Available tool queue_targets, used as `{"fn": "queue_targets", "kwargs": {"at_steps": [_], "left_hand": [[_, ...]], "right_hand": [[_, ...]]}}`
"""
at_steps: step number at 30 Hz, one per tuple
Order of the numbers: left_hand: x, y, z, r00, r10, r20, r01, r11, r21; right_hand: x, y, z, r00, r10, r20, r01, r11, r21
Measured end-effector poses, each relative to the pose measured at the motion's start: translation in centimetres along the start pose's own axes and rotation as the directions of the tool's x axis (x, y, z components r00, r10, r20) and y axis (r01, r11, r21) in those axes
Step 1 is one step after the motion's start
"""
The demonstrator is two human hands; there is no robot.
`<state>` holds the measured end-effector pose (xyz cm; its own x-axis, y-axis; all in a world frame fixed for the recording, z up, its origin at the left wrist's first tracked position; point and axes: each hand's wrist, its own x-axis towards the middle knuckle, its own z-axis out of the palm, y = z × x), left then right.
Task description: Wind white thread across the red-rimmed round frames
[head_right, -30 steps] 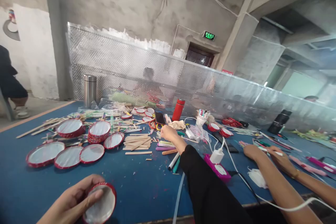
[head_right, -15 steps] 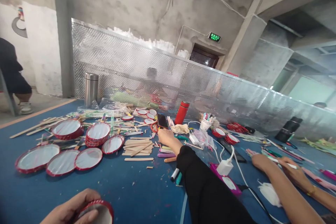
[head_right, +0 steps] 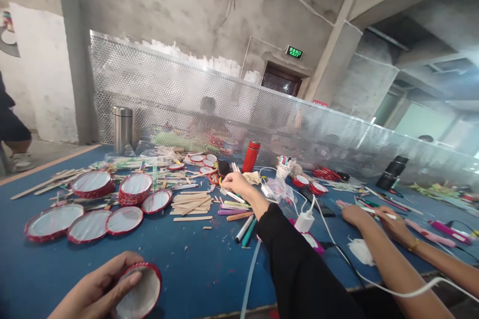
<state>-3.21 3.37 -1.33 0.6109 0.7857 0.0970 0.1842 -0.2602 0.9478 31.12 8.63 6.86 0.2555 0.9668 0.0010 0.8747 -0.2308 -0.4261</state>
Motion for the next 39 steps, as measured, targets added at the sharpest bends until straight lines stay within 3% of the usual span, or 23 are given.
{"fn": "queue_targets", "kwargs": {"at_steps": [6,10,13,17,22,28,33,39], "left_hand": [[0.2,1.2,-0.3,0.999,0.038,-0.026,-0.036,0.997,0.074],[-0.3,2.3,0.0,0.996,0.044,-0.074,-0.038,0.997,0.070],[-0.4,2.5,0.2,0.985,0.070,-0.155,-0.057,0.994,0.088],[-0.4,2.2,0.4,0.977,0.114,-0.183,-0.103,0.992,0.069],[-0.6,2.0,0.4,0.973,0.172,-0.155,-0.161,0.984,0.077],[-0.9,2.3,0.1,0.982,0.175,-0.069,-0.169,0.982,0.083],[-0.7,2.4,0.2,0.979,0.184,-0.083,-0.173,0.976,0.132],[-0.4,1.7,0.8,0.971,0.136,-0.196,-0.123,0.989,0.077]], "right_hand": [[-2.4,-1.5,-0.3,0.995,0.035,-0.096,-0.014,0.977,0.211],[-5.1,-3.4,0.7,0.998,0.028,-0.059,-0.003,0.926,0.378],[-8.0,-5.8,2.1,0.999,-0.028,-0.020,0.034,0.865,0.501],[-11.7,-9.2,4.5,0.993,-0.113,-0.025,0.104,0.782,0.615],[-14.7,-11.9,7.5,0.979,-0.123,-0.161,0.196,0.781,0.593],[-15.8,-12.1,11.3,0.928,0.008,-0.373,0.219,0.798,0.561],[-15.3,-12.2,13.7,0.920,0.066,-0.387,0.222,0.724,0.653],[-15.2,-12.7,14.2,0.916,0.051,-0.398,0.265,0.670,0.694]]}}
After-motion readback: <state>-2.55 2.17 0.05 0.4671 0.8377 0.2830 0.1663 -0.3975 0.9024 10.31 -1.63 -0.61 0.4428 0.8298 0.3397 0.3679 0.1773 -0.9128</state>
